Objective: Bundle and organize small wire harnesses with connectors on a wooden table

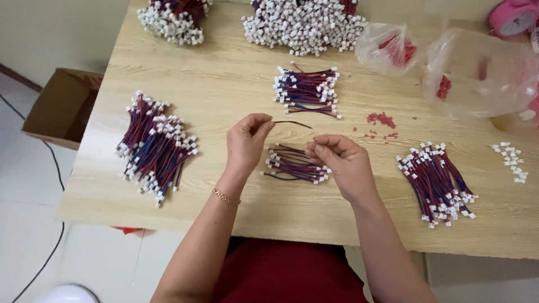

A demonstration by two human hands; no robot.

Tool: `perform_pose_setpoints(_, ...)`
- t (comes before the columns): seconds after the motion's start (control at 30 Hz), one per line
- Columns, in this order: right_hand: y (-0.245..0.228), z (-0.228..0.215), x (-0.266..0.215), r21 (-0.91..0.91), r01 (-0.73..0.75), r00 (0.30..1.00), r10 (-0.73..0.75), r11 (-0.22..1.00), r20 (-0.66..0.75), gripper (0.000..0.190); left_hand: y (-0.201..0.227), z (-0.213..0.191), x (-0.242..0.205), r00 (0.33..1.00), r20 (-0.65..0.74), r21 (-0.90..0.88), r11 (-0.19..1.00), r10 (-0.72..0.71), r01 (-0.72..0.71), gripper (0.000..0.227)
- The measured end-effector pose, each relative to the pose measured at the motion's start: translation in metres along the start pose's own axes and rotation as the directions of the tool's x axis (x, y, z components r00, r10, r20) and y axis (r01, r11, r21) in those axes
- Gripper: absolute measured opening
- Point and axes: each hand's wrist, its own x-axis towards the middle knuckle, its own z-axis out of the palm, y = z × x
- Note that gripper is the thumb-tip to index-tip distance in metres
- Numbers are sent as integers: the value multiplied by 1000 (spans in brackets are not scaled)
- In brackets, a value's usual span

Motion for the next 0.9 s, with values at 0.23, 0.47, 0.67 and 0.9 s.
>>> perform_pose_setpoints(0.23, -18, 21, -25, -131, 145, 989, -138, 981, 56, 18, 1, 9, -43, 981, 120, -333, 924, -155, 187, 18)
perform_pose_setpoints(0.47, -43, 27, -33, -582, 627, 751, -601, 518, 273, 14, 11, 16, -67, 982, 157, -505, 845, -109, 174, 23)
perform_pose_setpoints(0.67, -43, 28, -38, -638, 623, 728, -635, 453, 259, 13, 26, 11, -79, 976, 204, -526, 832, -79, 177, 28)
perform_pose_setpoints(0.9, -21, 17, -25, -529, 612, 784, -537, 588, 311, 14, 16, 9, -79, 950, 313, -450, 878, -15, 162, 31)
